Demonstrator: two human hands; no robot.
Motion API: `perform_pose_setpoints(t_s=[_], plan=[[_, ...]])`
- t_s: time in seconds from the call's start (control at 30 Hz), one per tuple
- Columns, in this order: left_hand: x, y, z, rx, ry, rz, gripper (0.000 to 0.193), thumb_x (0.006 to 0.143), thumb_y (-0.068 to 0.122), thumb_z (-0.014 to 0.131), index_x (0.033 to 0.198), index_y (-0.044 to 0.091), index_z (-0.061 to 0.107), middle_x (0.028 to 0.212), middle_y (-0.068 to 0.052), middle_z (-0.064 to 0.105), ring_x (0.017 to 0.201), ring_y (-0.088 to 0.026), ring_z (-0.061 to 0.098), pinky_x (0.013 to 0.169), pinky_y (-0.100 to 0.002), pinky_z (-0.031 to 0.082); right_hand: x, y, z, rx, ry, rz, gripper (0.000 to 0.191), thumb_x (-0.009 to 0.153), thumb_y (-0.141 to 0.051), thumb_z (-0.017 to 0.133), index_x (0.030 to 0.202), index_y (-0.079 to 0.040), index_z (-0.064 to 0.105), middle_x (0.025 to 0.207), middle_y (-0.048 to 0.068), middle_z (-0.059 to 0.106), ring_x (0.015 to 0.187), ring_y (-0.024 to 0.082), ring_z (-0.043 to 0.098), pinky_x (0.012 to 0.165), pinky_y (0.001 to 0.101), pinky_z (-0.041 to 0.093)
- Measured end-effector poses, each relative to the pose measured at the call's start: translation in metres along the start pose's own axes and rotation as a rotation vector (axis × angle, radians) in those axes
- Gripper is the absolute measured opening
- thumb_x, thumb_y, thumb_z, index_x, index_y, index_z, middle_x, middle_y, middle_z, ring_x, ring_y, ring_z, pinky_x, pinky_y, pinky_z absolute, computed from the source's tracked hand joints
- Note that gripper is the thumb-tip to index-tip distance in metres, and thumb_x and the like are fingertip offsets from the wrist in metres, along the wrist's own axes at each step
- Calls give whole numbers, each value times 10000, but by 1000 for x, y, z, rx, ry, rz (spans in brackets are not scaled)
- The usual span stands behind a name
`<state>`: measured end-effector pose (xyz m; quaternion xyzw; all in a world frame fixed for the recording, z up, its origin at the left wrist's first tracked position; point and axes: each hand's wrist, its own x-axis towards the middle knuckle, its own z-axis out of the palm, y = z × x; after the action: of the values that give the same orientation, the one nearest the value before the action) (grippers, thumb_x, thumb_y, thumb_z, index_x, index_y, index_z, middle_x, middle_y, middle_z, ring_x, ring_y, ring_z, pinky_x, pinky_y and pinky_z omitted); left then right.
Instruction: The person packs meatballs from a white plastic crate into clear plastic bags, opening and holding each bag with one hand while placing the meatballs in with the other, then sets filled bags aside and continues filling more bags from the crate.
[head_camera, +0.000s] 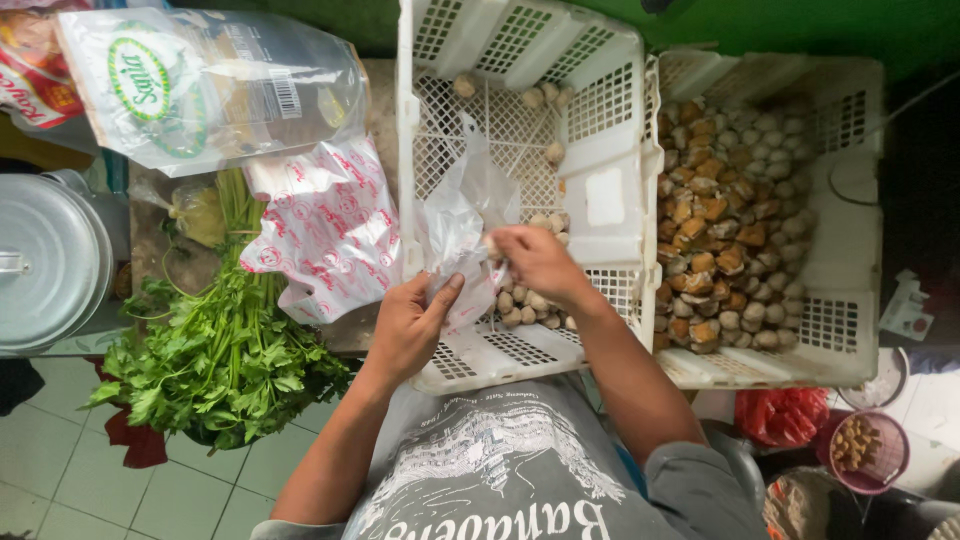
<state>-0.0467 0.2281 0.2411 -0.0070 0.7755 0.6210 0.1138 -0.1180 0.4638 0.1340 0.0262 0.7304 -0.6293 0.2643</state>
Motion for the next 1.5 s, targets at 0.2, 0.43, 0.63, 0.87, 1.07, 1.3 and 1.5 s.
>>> perform_pose_setpoints(t_s=[0.2,0.43,0.63,0.87,1.07,1.3,1.5], plan=[[6,-4,-7,-205,-134,-67,350,1004,346,627,935,7,685,665,18,596,601,-50,528,551,-260,471,38,20,-2,-385,324,-327,260,1008,-260,588,1000,-53,746,772,52,712,698,119,661,659,300,519],[8,-11,-17,-232,-68,-137,368,1018,364,617,964,5,677,697,29,571,622,-55,515,576,-253,454,55,45,-73,-646,512,-180,272,880,-286,748,1049,-75,772,967,122,753,905,310,727,806,403,550],[5,-9,-11,-239,-72,-105,369,1018,365,612,986,7,697,698,42,576,626,-46,493,570,-255,430,53,51,-60,-836,263,-93,327,860,-259,721,1125,-70,695,1104,199,716,1042,409,657,890,480,518],[4,-5,-11,-242,-75,-70,350,1014,356,605,987,18,694,680,43,567,612,-47,492,565,-251,438,26,16,-71,-408,288,57,263,948,-267,702,1069,-38,656,892,121,696,748,217,635,653,343,521],[11,-6,2,-203,-112,-74,359,1016,365,611,929,21,664,664,22,563,598,-59,527,555,-265,476,-7,-36,-16,135,-48,-54,300,995,-329,648,1157,-76,647,893,10,668,635,47,581,517,194,478],[13,-6,-26,-206,-18,-72,358,1018,371,610,950,26,676,687,38,570,612,-51,512,559,-259,447,2,-26,-57,-756,301,-174,253,978,-297,741,1162,-125,767,1098,77,787,932,212,747,825,341,578],[11,-12,-25,-220,-11,-78,364,1009,369,622,910,21,658,661,32,557,587,-57,519,543,-257,461,-5,36,-63,-1063,49,-73,438,801,-221,777,1207,-102,663,1129,173,681,1040,381,643,861,461,515]])
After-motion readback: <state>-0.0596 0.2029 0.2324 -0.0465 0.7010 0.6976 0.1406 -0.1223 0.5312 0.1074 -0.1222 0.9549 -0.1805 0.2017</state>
